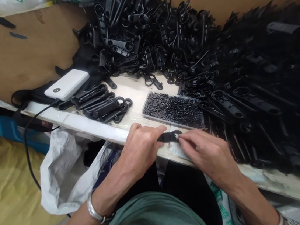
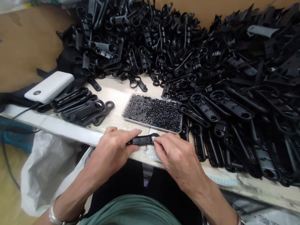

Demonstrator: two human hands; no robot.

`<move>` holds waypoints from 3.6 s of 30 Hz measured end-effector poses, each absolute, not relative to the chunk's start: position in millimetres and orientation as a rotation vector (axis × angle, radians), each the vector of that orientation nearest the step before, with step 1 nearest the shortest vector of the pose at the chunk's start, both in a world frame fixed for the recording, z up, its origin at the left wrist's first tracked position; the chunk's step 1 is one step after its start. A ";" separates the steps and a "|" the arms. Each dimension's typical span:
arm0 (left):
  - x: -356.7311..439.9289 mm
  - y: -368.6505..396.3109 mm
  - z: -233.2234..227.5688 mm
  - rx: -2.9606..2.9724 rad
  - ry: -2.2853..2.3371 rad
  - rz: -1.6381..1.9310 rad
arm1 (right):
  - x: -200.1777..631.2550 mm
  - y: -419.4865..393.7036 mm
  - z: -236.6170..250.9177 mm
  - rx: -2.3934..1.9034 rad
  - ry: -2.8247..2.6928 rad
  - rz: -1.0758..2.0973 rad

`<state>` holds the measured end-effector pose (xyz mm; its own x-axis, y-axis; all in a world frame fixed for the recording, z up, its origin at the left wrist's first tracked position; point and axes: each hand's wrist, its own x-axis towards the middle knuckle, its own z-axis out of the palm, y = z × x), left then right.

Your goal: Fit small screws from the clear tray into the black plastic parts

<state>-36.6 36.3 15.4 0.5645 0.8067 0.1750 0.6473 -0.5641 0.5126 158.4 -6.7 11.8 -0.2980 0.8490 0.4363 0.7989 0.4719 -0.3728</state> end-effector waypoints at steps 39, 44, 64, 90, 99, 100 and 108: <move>-34.5 32.0 11.3 2.440 1.204 0.751 | 168.4 -7.5 19.4 -1.852 -1.639 0.375; -33.9 26.6 9.3 2.867 0.996 1.053 | 169.5 -15.0 16.0 -1.675 -1.718 0.202; -56.2 33.3 5.9 2.707 1.272 0.822 | 160.0 -1.1 14.4 -1.635 -2.114 0.175; -39.2 22.4 19.6 2.501 1.133 0.782 | 171.2 3.0 34.3 -1.295 -2.137 0.343; -36.5 22.3 21.7 2.428 1.047 0.874 | 172.4 3.1 33.6 -1.199 -2.293 0.289; -36.2 21.8 22.0 2.432 1.051 0.896 | 172.5 2.4 33.2 -1.193 -2.301 0.277; -35.1 17.4 22.0 2.410 1.140 0.968 | 169.3 -0.2 26.2 -1.159 -2.278 0.138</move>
